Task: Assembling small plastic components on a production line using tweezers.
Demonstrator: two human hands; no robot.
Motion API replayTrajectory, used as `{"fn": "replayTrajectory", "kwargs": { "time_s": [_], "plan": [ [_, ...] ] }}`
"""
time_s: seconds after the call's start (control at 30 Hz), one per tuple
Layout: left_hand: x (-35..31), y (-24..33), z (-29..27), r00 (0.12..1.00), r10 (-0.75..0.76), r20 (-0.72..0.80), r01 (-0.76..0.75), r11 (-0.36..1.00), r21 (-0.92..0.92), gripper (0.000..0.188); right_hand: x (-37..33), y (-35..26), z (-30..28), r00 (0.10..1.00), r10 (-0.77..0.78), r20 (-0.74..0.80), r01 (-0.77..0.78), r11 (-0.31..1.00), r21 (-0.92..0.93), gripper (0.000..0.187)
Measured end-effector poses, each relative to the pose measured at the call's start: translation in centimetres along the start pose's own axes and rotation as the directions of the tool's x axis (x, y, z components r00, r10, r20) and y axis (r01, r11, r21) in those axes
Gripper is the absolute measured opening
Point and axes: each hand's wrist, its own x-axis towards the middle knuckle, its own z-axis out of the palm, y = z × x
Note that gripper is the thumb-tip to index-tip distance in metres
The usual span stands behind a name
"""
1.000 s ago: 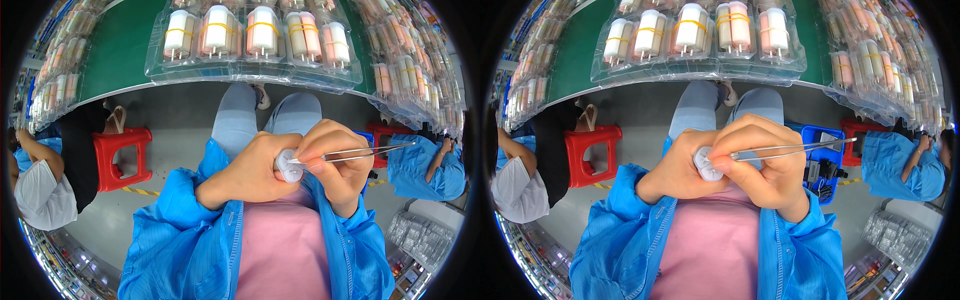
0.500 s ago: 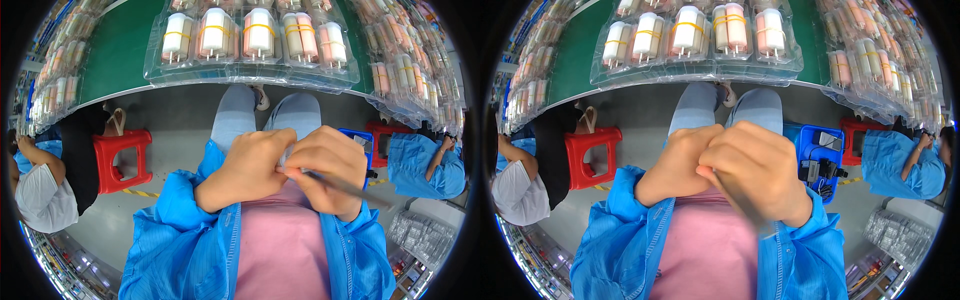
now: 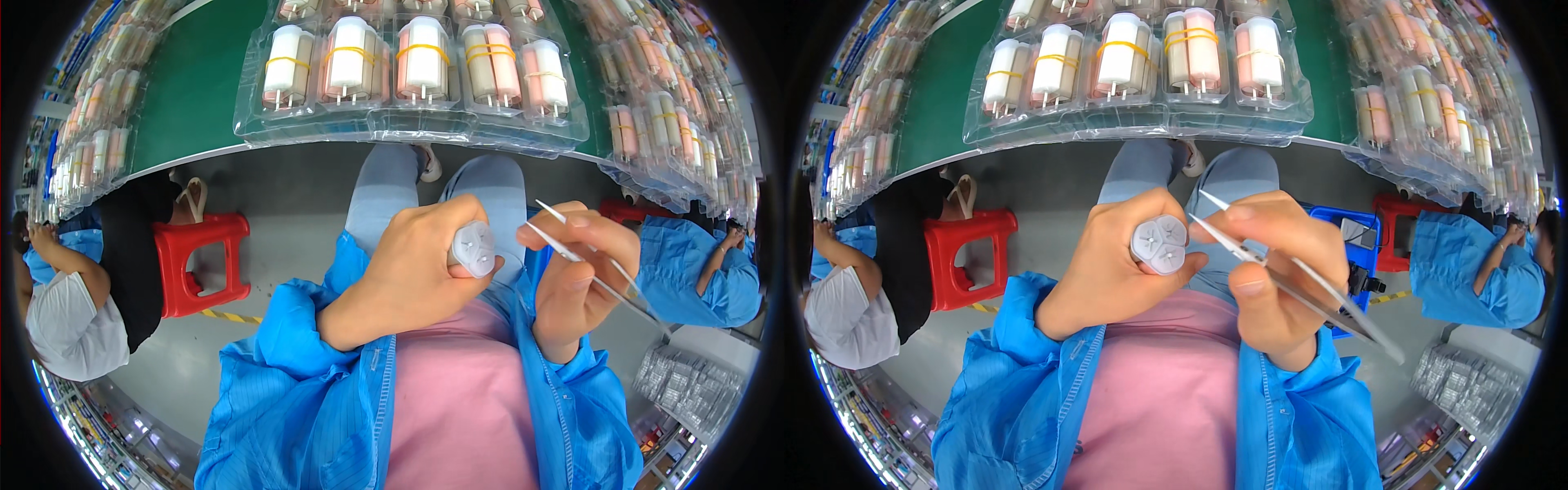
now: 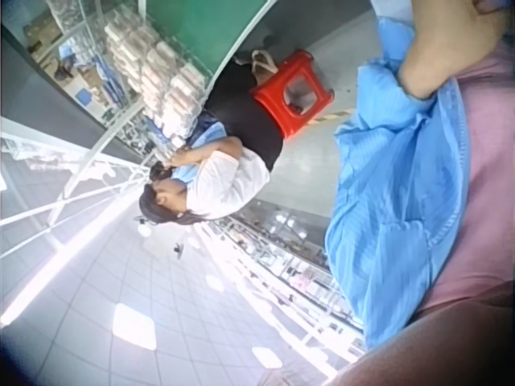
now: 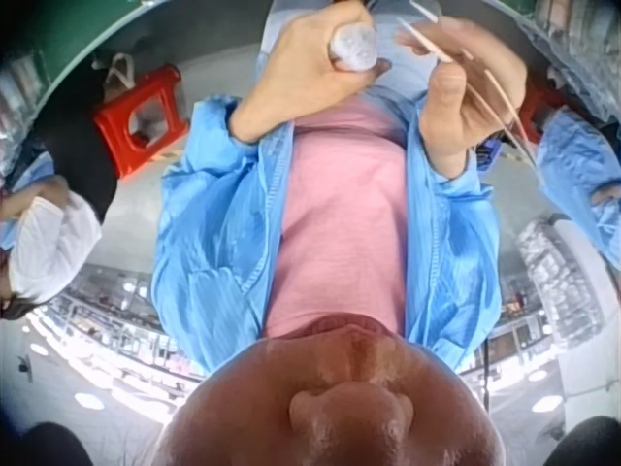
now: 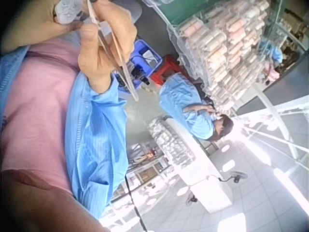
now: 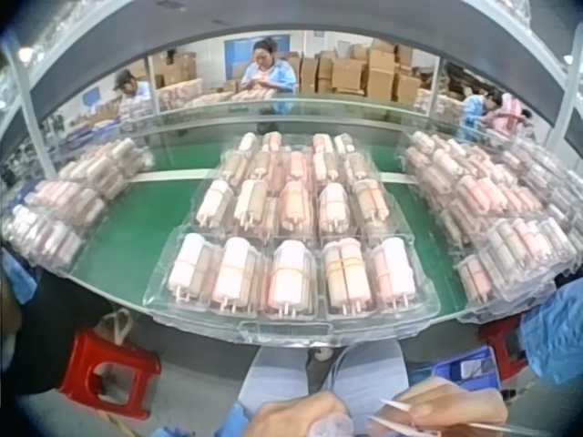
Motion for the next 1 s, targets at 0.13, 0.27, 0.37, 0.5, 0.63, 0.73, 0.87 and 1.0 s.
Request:
{"fn": "replayTrajectory", "kwargs": {
  "time_s": [0.13, 0.27, 0.37, 0.5, 0.63, 0.73, 0.87, 1.0],
  "plan": [
    [0.1, -0.3, 0.2, 0.999, 0.023, -0.029, -0.023, 1.0, -0.013, 0.025, -0.1, 0.4, 0.7, 0.994, -0.071, 0.081, 0.075, 0.996, -0.043, 0.032],
    [0.3, 0.5, -0.3, 1.0, -0.002, 0.022, 0.002, 1.0, -0.007, 0.024, 0.0, 0.0, 1.0, 0.984, -0.074, 0.16, 0.097, 0.985, -0.14, 0.032],
    [0.3, 0.5, -0.5, 0.999, 0.004, 0.032, -0.003, 1.0, -0.015, 0.025, 0.5, 0.3, 1.4, 0.96, -0.149, 0.236, 0.201, 0.956, -0.214, 0.033],
    [0.3, 0.5, -0.4, 0.998, -0.035, 0.051, 0.039, 0.997, -0.07, 0.027, 0.3, 0.5, 1.5, 0.97, -0.15, 0.192, 0.191, 0.958, -0.215, 0.035],
    [0.1, 0.6, -0.2, 0.993, -0.053, 0.108, 0.071, 0.983, -0.169, 0.026, 0.2, 0.1, 1.1, 0.977, -0.089, 0.195, 0.12, 0.981, -0.154, 0.033],
    [-0.1, 0.2, -0.5, 0.967, -0.077, 0.244, 0.176, 0.893, -0.414, 0.024, 0.2, 0.5, 0.9, 0.989, -0.091, 0.113, 0.095, 0.995, -0.028, 0.033],
    [0.0, 0.3, -1.2, 0.925, -0.038, 0.379, 0.239, 0.832, -0.501, 0.039, 0.3, 0.7, 0.5, 0.988, -0.09, 0.125, 0.091, 0.996, -0.004, 0.034],
    [-0.3, -0.2, -0.5, 0.936, 0.026, 0.351, 0.193, 0.797, -0.573, 0.037, 0.2, 0.5, 0.8, 0.988, -0.04, 0.152, 0.042, 0.999, -0.011, 0.034]
  ]
}}
